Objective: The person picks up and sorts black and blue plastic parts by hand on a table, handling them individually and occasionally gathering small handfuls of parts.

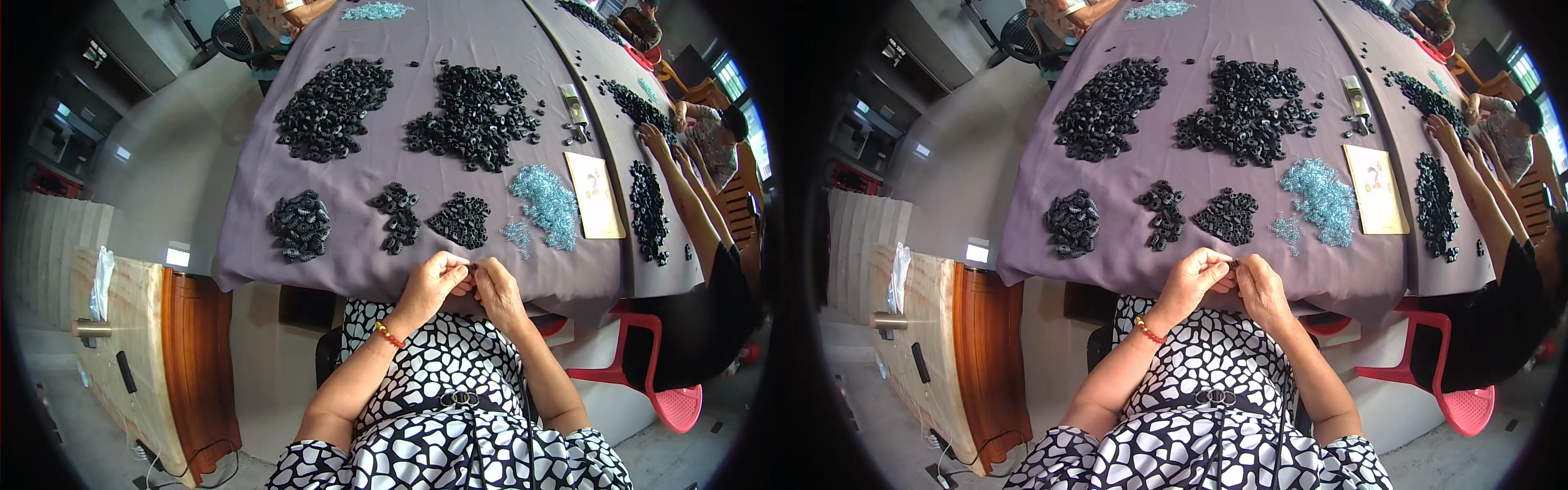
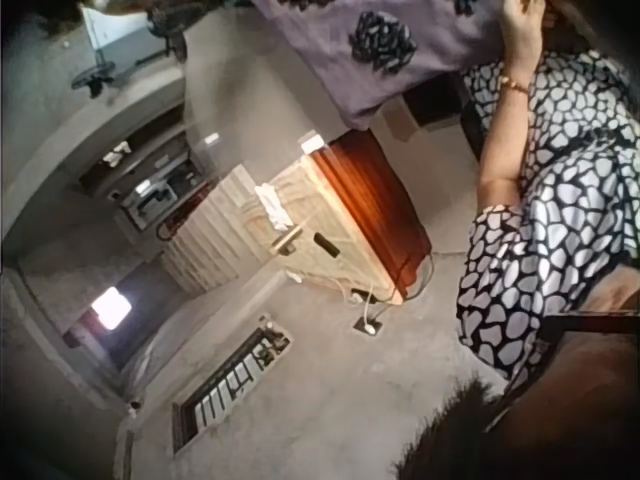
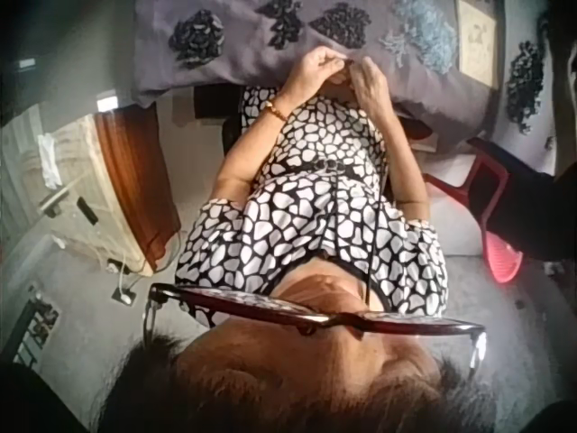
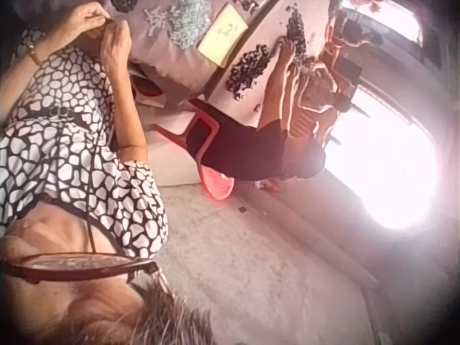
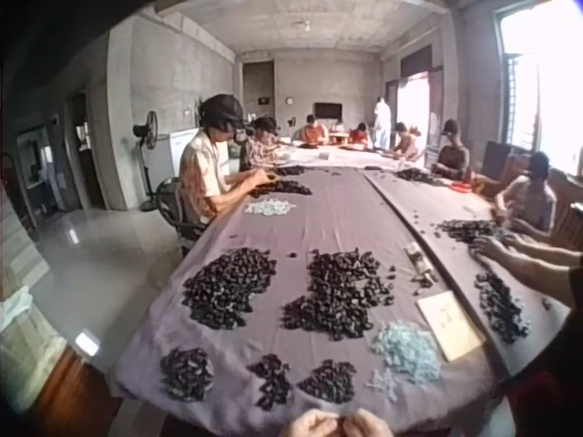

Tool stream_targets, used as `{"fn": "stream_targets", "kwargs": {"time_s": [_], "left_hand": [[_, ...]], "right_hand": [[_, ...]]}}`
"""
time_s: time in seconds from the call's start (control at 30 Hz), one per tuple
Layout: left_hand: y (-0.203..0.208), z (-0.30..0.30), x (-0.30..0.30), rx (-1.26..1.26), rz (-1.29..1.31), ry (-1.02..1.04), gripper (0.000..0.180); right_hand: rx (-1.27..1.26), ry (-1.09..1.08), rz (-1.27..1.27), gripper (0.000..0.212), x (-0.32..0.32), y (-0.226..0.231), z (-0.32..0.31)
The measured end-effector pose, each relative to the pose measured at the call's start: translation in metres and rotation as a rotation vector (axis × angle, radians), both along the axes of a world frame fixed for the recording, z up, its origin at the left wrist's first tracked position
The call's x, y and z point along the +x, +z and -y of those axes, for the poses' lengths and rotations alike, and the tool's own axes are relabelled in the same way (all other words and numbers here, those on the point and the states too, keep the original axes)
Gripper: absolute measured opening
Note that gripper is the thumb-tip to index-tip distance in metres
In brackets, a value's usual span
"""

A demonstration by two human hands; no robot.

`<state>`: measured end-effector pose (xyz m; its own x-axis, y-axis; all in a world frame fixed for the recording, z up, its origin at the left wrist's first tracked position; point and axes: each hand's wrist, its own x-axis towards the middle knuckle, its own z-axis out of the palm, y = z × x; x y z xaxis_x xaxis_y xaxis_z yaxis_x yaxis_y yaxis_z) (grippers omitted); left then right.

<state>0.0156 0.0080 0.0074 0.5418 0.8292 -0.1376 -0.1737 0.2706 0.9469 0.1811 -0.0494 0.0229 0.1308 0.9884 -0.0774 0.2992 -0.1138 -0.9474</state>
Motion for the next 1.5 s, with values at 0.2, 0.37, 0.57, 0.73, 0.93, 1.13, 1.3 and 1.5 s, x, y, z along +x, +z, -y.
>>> {"fn": "stream_targets", "kwargs": {"time_s": [0.2, 0.37, 0.57, 0.73, 0.93, 1.13, 1.3, 1.5], "left_hand": [[0.000, -0.002, -0.004, 0.093, -0.058, -0.016, 0.021], [0.005, -0.003, -0.003, 0.089, -0.135, -0.048, 0.020], [0.011, -0.004, -0.008, 0.076, -0.053, -0.101, 0.026], [0.007, -0.006, -0.009, 0.125, -0.027, -0.153, 0.033], [-0.003, -0.007, -0.008, -0.008, 0.099, -0.147, 0.032], [-0.006, -0.007, -0.007, 0.082, 0.052, -0.157, 0.035], [0.011, -0.002, -0.006, 0.290, -0.162, -0.104, 0.039], [0.010, 0.000, -0.003, 0.294, -0.116, -0.046, 0.039]], "right_hand": [[0.168, 0.101, 0.272, 0.027, -0.006, 0.014, 0.001], [0.286, 0.085, 0.523, 0.031, -0.007, 0.003, -0.001], [0.284, 0.107, 0.572, 0.026, -0.009, 0.010, 0.000], [0.290, 0.141, 0.578, 0.026, -0.006, 0.012, -0.001], [0.328, 0.171, 0.569, 0.027, -0.005, 0.015, -0.002], [0.303, 0.159, 0.611, 0.030, -0.008, 0.016, -0.002], [0.288, 0.168, 0.616, 0.032, -0.006, 0.015, -0.001], [0.305, 0.205, 0.677, 0.033, -0.003, 0.021, -0.004]]}}
